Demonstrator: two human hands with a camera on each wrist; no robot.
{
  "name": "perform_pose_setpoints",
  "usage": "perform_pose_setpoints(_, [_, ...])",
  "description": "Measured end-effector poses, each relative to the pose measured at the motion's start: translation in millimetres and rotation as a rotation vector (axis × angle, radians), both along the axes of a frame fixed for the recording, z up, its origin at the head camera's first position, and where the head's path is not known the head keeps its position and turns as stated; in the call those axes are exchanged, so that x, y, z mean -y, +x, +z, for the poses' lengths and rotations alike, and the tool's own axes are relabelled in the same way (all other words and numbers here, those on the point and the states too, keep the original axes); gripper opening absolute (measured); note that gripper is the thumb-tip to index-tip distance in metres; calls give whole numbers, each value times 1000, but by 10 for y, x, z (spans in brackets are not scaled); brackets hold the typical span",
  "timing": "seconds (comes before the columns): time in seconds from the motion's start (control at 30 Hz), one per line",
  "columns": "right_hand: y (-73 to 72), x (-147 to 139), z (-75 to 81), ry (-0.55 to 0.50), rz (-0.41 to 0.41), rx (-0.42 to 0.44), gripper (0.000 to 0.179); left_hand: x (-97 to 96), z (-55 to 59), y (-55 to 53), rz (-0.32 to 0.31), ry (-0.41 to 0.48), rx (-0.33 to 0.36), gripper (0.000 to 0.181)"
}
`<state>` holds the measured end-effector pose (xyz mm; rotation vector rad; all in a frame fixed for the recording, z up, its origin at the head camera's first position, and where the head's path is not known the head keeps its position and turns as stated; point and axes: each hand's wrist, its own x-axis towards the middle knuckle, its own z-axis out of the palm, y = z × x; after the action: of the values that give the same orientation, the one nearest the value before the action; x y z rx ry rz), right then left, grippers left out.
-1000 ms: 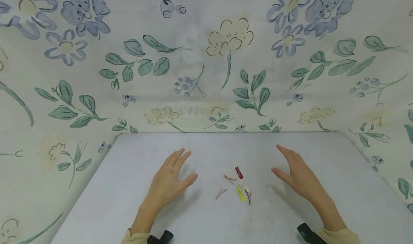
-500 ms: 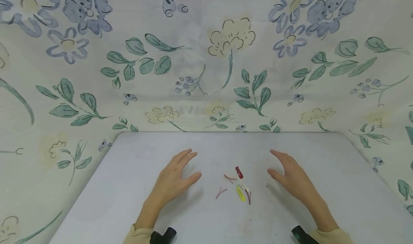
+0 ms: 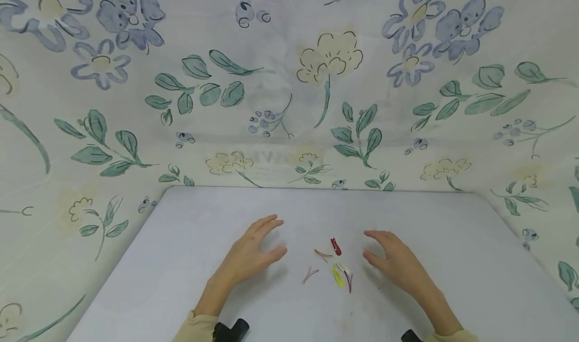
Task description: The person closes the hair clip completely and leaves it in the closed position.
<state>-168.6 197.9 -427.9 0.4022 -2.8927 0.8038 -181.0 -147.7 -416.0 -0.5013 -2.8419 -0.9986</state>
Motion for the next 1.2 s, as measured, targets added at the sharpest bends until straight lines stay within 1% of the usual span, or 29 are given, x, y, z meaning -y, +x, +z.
perform_pose_setpoints(0.13, [-2, 53, -42, -4, 9, 15, 50, -98, 2, -44, -38, 1, 26, 59])
perform_pose_setpoints(0.23, [-8, 100, -75, -11, 17, 33, 50, -167, -24, -90, -67, 29, 40, 57])
perform_pose_setpoints(0.4, [-12, 207, -127, -3, 32, 64, 50, -294, -81, -173, -128, 54, 29, 51])
perform_pose_setpoints(0.47, [-18, 252, -135, 17, 37, 64, 49, -352, -89, -207, -151, 43, 22, 50])
perform_pose_setpoints(0.57, [-29, 306, -130, 46, 38, 59, 47, -447, -78, -250, -187, 20, 32, 49])
perform_pose_setpoints(0.67, [-35, 352, -117, 43, 30, 59, 46, -543, -68, -297, -226, 0, 33, 48])
perform_pose_setpoints(0.8, [-77, 425, -109, 40, 28, 68, 46, -648, -63, -373, -259, -28, 20, 48])
perform_pose_setpoints(1.0, [-146, 508, -116, 79, 19, 47, 46, -781, -69, -461, -296, -59, 23, 46])
perform_pose_setpoints(1.2, [-183, 554, -149, 66, -14, 24, 43, -885, -84, -517, -308, -82, 69, 45])
